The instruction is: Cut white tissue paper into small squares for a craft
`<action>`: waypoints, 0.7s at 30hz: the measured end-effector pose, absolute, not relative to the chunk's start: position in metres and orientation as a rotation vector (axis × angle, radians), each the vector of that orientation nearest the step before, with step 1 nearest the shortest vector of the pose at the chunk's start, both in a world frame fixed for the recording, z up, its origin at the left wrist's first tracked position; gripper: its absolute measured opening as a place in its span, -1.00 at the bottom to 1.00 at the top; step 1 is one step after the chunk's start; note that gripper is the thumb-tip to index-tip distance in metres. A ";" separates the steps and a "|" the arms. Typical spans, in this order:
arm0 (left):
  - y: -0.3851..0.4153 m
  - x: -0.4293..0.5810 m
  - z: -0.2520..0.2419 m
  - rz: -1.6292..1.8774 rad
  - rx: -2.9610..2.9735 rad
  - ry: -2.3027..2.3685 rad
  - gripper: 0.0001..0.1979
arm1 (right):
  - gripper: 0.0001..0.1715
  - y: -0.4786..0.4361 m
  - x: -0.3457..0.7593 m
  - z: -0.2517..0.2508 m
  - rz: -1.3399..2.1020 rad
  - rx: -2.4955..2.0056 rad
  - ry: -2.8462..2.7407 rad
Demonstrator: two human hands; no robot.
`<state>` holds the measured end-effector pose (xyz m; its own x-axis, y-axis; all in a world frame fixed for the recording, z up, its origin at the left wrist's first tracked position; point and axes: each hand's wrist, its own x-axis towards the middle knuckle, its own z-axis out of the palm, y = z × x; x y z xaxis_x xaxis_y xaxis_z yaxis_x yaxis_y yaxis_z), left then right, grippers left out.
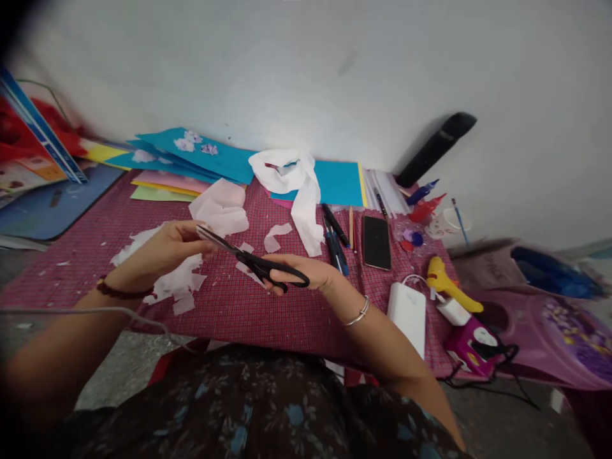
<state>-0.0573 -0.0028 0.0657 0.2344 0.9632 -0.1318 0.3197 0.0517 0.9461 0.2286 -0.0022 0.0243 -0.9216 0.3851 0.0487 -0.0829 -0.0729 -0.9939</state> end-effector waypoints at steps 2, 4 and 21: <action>-0.002 -0.067 0.064 0.816 1.563 1.393 -0.85 | -0.30 -0.004 0.234 0.025 2.035 -0.345 -1.843; -0.004 -0.086 0.060 0.817 1.697 1.536 -0.85 | -0.29 -0.009 0.239 0.024 2.002 -0.391 -1.721; -0.005 -0.008 0.038 0.166 2.249 0.997 -0.70 | -0.36 -0.037 0.264 -0.025 2.097 -0.612 -1.012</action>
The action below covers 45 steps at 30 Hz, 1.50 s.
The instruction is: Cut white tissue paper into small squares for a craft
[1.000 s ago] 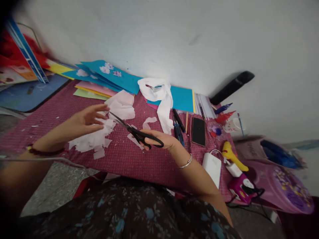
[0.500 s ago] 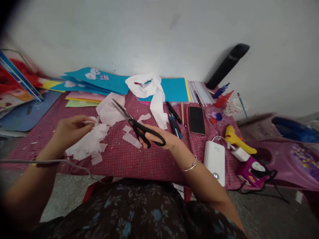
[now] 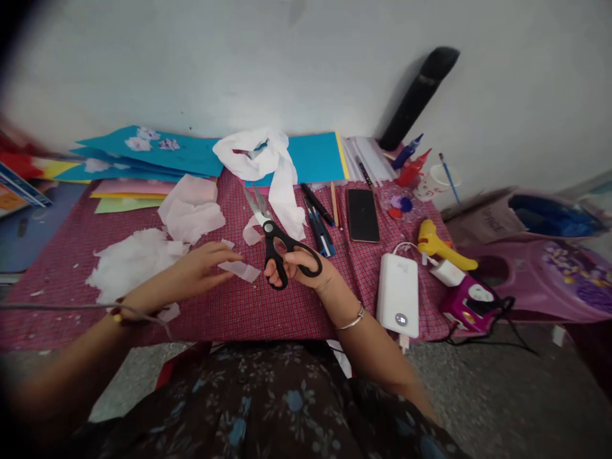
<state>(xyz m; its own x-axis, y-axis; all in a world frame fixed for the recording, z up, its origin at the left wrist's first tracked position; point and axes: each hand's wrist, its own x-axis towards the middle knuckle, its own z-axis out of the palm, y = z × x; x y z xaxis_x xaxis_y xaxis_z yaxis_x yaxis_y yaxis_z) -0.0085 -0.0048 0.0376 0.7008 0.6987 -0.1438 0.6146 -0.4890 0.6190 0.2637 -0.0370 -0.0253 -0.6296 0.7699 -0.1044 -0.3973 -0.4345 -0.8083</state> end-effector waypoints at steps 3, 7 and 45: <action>0.018 0.012 0.025 0.008 2.243 0.806 -0.68 | -0.41 -0.036 0.266 -0.027 2.037 -0.548 -1.028; 0.041 0.018 0.015 -0.152 2.151 0.707 -0.90 | -0.39 -0.034 0.267 -0.025 2.005 -0.544 -1.021; -0.080 -0.080 0.028 1.205 0.970 1.144 -0.39 | -0.18 -0.043 0.186 0.005 2.175 -0.462 -1.831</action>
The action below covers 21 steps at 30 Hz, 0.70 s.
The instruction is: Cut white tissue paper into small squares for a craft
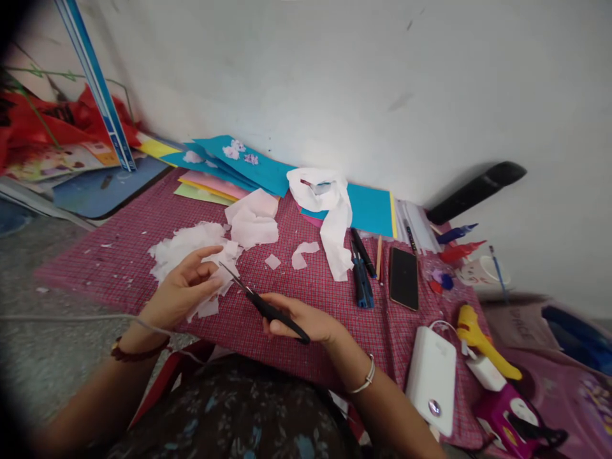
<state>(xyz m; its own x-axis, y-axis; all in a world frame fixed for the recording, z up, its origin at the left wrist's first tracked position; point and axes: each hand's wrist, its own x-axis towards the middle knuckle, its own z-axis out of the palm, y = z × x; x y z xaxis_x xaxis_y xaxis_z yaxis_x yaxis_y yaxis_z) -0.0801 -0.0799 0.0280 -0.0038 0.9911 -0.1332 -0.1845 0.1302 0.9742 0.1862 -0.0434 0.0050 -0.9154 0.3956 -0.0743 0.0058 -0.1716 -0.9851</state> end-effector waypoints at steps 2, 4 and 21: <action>-0.082 -0.082 0.027 1.218 1.006 1.182 -0.36 | -0.17 -0.042 0.182 0.006 2.183 -0.474 -1.830; -0.083 -0.084 0.027 1.231 1.032 1.224 -0.35 | -0.16 -0.040 0.177 0.005 2.189 -0.491 -1.836; -0.095 -0.123 0.021 1.317 0.643 1.243 -0.48 | -0.20 -0.038 0.141 0.011 2.138 -0.861 -1.768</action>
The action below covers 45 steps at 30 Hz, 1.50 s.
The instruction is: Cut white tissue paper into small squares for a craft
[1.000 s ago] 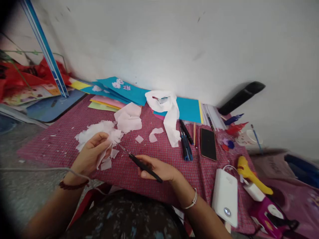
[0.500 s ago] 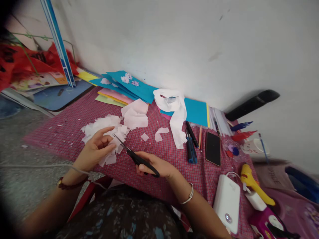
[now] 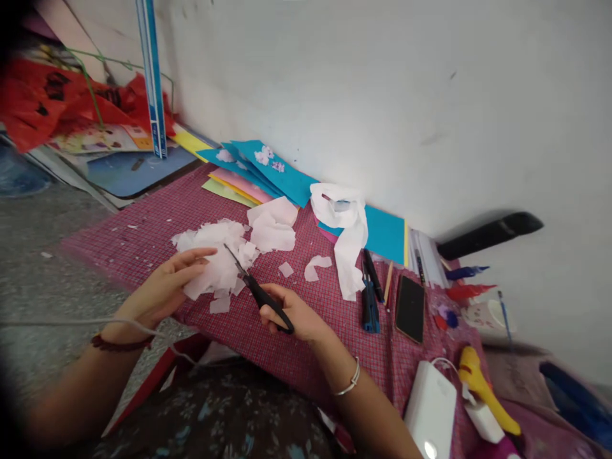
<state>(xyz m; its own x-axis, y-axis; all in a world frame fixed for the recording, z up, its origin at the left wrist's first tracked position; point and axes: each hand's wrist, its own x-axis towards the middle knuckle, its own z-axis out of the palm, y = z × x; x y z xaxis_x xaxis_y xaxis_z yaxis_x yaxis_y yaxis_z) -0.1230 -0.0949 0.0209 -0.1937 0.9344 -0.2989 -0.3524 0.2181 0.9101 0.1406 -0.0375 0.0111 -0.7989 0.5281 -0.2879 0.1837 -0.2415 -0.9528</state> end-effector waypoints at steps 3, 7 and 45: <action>-0.101 -0.126 0.012 1.190 0.562 1.209 -0.65 | -0.22 -0.034 0.138 0.014 2.111 -0.812 -1.884; -0.104 -0.122 0.007 1.300 0.515 1.197 -0.65 | -0.20 -0.028 0.138 0.016 2.070 -0.616 -2.057; -0.097 -0.128 0.003 1.533 0.613 1.261 -0.79 | -0.06 -0.024 0.137 0.013 2.087 -0.623 -2.236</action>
<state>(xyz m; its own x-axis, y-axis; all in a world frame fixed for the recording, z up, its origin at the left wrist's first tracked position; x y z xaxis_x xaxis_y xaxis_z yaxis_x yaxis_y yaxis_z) -0.1275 -0.0968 0.0028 -0.3559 0.9112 -0.2074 -0.3797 0.0618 0.9231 0.1368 -0.0239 0.0134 -0.9201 0.2996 -0.2524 0.2724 0.0263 -0.9618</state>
